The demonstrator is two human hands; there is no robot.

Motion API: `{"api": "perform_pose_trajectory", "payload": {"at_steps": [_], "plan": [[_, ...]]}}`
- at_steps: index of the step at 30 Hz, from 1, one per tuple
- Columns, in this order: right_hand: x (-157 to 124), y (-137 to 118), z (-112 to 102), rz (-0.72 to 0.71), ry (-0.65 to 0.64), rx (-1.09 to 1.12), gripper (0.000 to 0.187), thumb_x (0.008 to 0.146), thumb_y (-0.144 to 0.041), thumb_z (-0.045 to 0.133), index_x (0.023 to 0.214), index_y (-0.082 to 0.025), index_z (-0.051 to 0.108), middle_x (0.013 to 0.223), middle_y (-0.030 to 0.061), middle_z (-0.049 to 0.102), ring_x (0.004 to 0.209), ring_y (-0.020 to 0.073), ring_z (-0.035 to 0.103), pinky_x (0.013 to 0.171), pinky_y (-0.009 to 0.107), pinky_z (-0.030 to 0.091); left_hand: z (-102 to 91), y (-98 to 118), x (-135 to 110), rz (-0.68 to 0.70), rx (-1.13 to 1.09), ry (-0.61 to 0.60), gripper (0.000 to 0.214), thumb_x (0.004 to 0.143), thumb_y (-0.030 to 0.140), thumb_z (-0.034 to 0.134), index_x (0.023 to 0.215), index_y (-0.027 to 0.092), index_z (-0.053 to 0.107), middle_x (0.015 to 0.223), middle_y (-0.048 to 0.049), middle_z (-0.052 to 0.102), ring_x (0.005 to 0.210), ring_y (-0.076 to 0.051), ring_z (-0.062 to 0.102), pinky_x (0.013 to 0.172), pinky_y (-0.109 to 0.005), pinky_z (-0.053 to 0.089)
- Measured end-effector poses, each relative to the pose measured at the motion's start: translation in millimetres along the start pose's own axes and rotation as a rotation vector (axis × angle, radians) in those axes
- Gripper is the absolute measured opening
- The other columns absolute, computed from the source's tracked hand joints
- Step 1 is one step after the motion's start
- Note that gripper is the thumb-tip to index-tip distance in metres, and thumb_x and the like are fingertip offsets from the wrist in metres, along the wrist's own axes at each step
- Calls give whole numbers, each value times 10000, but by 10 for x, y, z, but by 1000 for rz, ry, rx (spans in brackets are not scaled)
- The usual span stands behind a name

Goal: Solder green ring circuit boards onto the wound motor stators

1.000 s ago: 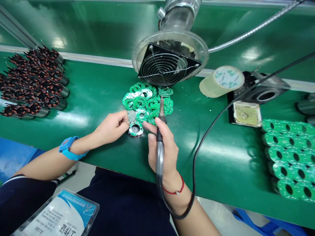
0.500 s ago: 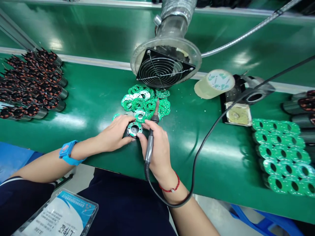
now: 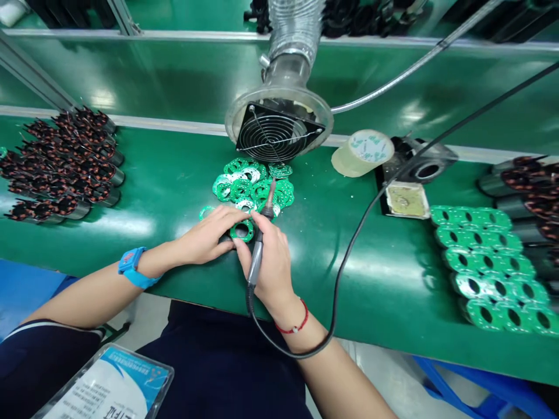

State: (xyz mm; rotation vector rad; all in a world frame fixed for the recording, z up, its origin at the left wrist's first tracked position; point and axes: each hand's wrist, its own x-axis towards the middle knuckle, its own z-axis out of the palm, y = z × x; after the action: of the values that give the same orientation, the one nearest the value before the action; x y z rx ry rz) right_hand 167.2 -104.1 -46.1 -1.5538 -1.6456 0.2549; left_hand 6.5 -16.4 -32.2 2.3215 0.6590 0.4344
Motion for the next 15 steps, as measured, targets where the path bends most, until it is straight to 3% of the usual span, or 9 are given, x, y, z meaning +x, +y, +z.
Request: {"api": "perform_pose_trajectory", "payload": {"at_steps": [3,9,12,15], "plan": [[16,12,9,2,1,-21,422,908,-385,594,1285,-241,468,1165,89,659,1038,248,639,879,413,511,68,-37,-31,-49,-90,124,640,836,179,604,1391,186,284,1366,-162,465,1199,-265,528,1018,-451,461],[36,-11,8,-16,38,-77,379,929,-387,564,1263,-229,479,1095,89,676,969,239,646,835,388,510,87,129,-87,-182,-63,211,419,848,182,582,1256,142,494,1293,-163,574,1243,-278,518,1079,-498,413],[36,-6,19,-28,28,-92,362,933,-375,557,1257,-228,489,1090,88,676,957,238,644,819,383,508,49,180,-63,-287,-258,225,437,801,144,590,1236,155,556,1305,-129,606,1243,-246,541,1117,-474,389],[31,2,26,-30,15,-88,351,937,-376,548,1254,-234,497,1086,90,679,971,242,647,821,386,514,-4,140,-30,-305,-492,201,438,760,111,579,1195,155,600,1350,-119,591,1295,-226,519,1152,-441,358]]}}
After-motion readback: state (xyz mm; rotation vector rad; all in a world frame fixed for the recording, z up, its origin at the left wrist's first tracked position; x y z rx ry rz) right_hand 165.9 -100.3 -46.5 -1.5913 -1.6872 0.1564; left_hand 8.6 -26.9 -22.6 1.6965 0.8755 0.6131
